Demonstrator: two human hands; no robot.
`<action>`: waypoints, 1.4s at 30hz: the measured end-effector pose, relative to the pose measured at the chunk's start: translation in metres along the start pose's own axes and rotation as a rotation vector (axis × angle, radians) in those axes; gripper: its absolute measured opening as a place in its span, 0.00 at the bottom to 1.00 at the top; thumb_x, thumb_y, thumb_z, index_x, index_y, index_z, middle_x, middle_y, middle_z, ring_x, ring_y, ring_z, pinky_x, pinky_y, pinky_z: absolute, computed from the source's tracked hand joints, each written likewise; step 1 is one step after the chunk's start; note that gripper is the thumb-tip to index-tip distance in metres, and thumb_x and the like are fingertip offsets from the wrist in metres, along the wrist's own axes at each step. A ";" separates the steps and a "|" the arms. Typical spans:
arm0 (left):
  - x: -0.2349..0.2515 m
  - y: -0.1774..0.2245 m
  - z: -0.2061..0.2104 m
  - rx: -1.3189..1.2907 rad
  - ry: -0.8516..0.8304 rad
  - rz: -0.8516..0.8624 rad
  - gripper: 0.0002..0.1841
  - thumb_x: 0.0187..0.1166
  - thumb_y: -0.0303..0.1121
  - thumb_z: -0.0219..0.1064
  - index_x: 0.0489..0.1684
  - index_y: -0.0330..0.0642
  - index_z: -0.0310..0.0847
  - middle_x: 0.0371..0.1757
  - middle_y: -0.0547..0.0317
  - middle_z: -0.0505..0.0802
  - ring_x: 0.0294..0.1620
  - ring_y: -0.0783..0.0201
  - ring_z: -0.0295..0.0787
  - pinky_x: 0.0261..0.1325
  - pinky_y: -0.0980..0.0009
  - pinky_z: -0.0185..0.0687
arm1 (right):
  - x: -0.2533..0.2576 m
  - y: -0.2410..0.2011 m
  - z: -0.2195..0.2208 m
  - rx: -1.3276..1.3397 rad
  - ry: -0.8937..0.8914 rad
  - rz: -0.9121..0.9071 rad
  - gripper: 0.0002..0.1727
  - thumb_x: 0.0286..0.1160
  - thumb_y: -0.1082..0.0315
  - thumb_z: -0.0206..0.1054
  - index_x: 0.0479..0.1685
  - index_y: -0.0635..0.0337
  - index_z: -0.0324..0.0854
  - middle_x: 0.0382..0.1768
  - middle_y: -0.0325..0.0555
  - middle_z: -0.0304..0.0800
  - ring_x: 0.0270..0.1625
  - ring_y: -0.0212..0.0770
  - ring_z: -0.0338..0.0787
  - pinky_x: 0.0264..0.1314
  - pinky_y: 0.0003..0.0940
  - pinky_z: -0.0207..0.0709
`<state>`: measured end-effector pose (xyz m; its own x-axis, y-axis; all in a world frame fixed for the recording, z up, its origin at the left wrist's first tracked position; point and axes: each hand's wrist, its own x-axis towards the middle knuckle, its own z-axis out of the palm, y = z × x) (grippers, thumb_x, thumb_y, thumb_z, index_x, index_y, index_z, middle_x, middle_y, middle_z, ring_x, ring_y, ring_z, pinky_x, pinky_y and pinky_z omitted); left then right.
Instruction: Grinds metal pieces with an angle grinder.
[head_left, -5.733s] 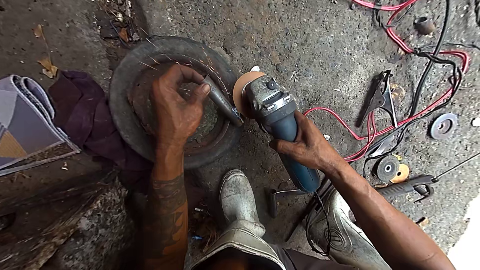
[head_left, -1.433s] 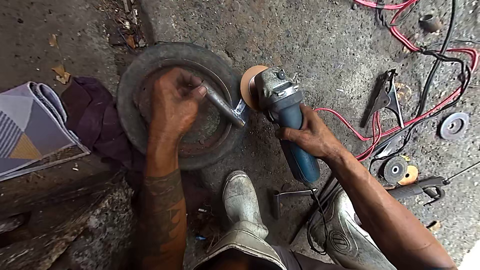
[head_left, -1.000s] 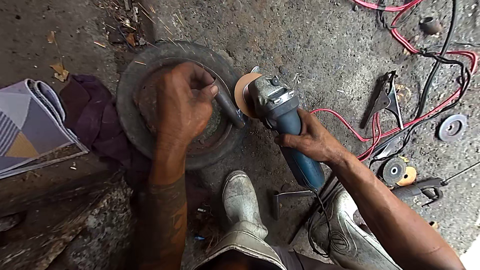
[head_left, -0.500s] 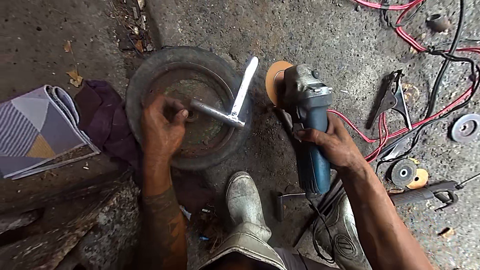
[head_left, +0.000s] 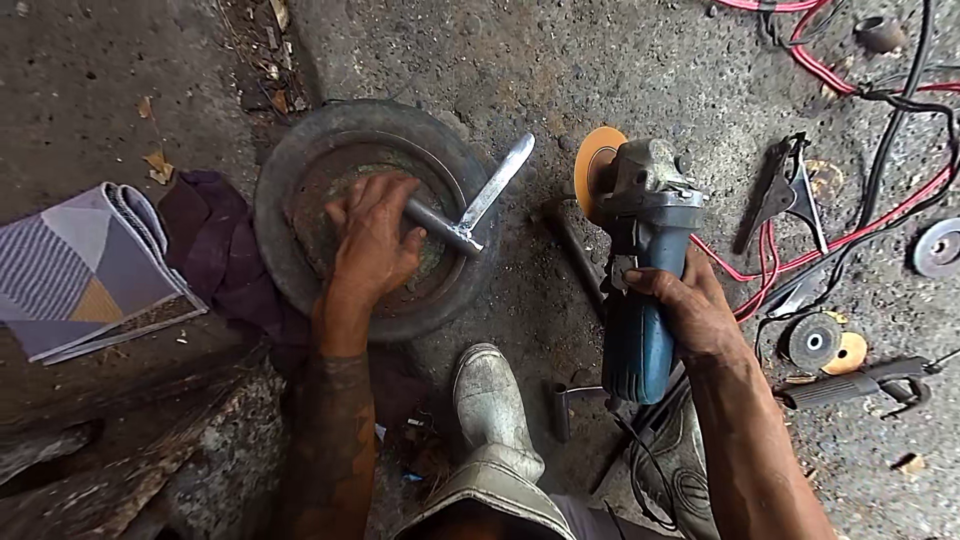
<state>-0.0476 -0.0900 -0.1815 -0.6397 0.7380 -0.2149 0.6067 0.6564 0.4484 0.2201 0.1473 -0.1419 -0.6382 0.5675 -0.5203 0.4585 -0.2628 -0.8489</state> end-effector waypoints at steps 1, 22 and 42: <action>0.000 -0.002 0.001 0.014 0.002 0.015 0.29 0.72 0.32 0.73 0.77 0.46 0.79 0.79 0.46 0.80 0.83 0.38 0.68 0.74 0.27 0.53 | 0.000 0.000 0.001 -0.002 -0.005 0.003 0.21 0.56 0.62 0.72 0.52 0.52 0.77 0.29 0.38 0.91 0.27 0.35 0.92 0.31 0.32 0.90; 0.084 0.034 -0.024 -0.002 0.058 0.019 0.27 0.85 0.51 0.60 0.74 0.41 0.80 0.75 0.42 0.83 0.81 0.36 0.68 0.75 0.26 0.52 | -0.010 -0.004 -0.002 0.049 0.019 -0.026 0.20 0.58 0.63 0.71 0.53 0.53 0.77 0.30 0.39 0.91 0.28 0.36 0.93 0.32 0.33 0.91; 0.020 0.042 -0.058 -0.414 0.585 0.136 0.09 0.80 0.37 0.70 0.44 0.41 0.87 0.37 0.69 0.92 0.33 0.84 0.85 0.39 0.83 0.81 | -0.024 0.004 0.043 -0.366 -0.059 -0.122 0.32 0.51 0.53 0.79 0.60 0.49 0.75 0.35 0.30 0.90 0.33 0.25 0.91 0.34 0.26 0.88</action>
<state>-0.0622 -0.0560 -0.1168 -0.7892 0.5282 0.3133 0.5446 0.3661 0.7546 0.2106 0.0992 -0.1368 -0.7315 0.5286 -0.4307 0.5604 0.1062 -0.8214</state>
